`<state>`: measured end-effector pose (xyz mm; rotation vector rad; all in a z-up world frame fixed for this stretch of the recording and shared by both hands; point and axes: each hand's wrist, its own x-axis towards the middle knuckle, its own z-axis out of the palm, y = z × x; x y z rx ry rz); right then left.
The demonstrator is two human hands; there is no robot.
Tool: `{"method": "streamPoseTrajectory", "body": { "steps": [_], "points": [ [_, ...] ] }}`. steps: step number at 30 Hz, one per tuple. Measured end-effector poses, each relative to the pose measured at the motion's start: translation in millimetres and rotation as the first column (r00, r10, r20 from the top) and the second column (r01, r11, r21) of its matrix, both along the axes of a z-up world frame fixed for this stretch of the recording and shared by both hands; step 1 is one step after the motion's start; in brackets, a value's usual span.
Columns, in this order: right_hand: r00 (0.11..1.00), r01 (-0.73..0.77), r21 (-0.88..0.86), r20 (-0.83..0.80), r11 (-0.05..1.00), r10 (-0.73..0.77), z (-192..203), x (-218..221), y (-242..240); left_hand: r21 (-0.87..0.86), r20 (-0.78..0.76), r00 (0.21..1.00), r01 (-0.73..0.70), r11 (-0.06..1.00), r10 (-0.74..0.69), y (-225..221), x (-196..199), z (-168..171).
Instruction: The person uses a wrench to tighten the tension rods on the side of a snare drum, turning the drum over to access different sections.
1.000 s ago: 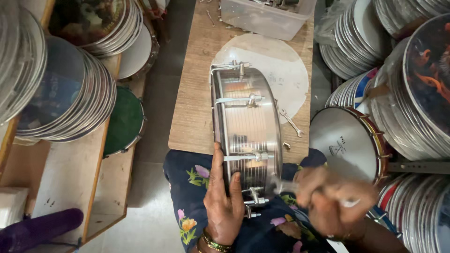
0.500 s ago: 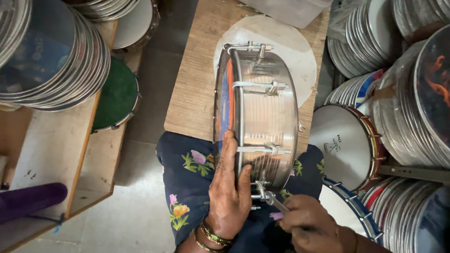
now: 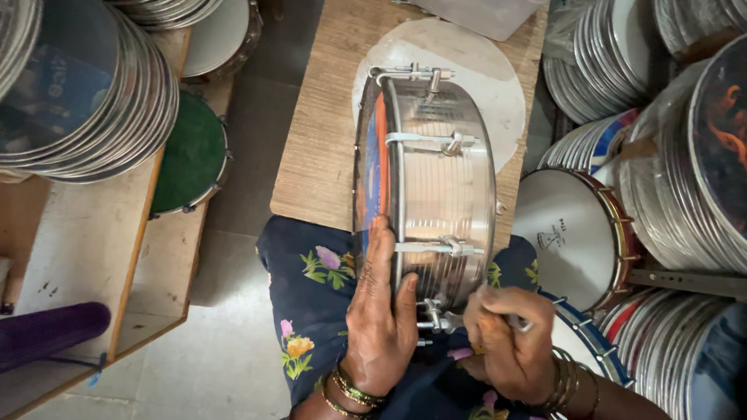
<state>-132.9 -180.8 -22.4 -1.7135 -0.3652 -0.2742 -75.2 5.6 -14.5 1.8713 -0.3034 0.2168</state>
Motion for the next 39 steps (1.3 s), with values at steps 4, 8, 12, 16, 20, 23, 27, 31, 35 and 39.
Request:
{"method": "streamPoseTrajectory", "body": {
  "steps": [4,8,12,16,20,23,27,31,35,39],
  "points": [
    [0.969,0.04,-0.075,-0.24,0.996,-0.057,14.6,14.0,4.0,-0.002,0.001,1.0,0.007,1.0,-0.007,-1.9,1.1,1.5],
    [0.897,0.041,0.1,-0.442,0.994,0.008,20.8,22.6,4.0,-0.006,0.005,1.0,0.005,1.0,-0.005,-3.8,1.9,2.6],
    [0.946,0.077,0.105,-0.323,0.992,-0.039,14.5,15.0,0.7,-0.015,0.027,0.999,-0.017,1.0,0.018,-4.3,4.2,4.1],
    [0.96,-0.107,-0.001,0.26,0.994,0.104,6.7,8.7,-7.8,-0.013,-0.006,1.0,-0.009,1.0,0.009,-0.8,2.7,4.4],
    [0.877,-0.208,-0.164,0.406,0.964,0.259,-2.0,14.8,-12.8,-0.017,0.017,1.0,-0.012,1.0,0.013,-1.8,4.6,2.6],
    [0.883,-0.158,-0.215,0.407,0.964,0.235,-0.6,11.2,-10.2,-0.003,0.001,1.0,-0.004,1.0,0.004,-2.1,1.8,1.7],
    [0.998,-0.015,0.036,-0.067,0.999,0.017,-0.7,13.0,-6.8,-0.002,0.01,1.0,0.002,1.0,-0.002,-2.6,0.6,0.4],
    [0.946,0.024,0.097,-0.324,0.995,0.009,3.0,12.8,-9.5,-0.007,0.024,1.0,0.01,1.0,-0.01,-3.3,0.8,2.0],
    [0.994,0.071,0.204,0.067,0.976,-0.086,-0.1,8.6,-17.7,0.01,0.005,1.0,-0.004,1.0,0.004,-1.0,2.0,3.2],
    [0.91,0.182,0.202,0.336,0.962,-0.243,-6.1,-0.5,-32.9,-0.005,-0.018,1.0,-0.011,1.0,0.011,-0.1,-0.5,3.4]
  ]
}}
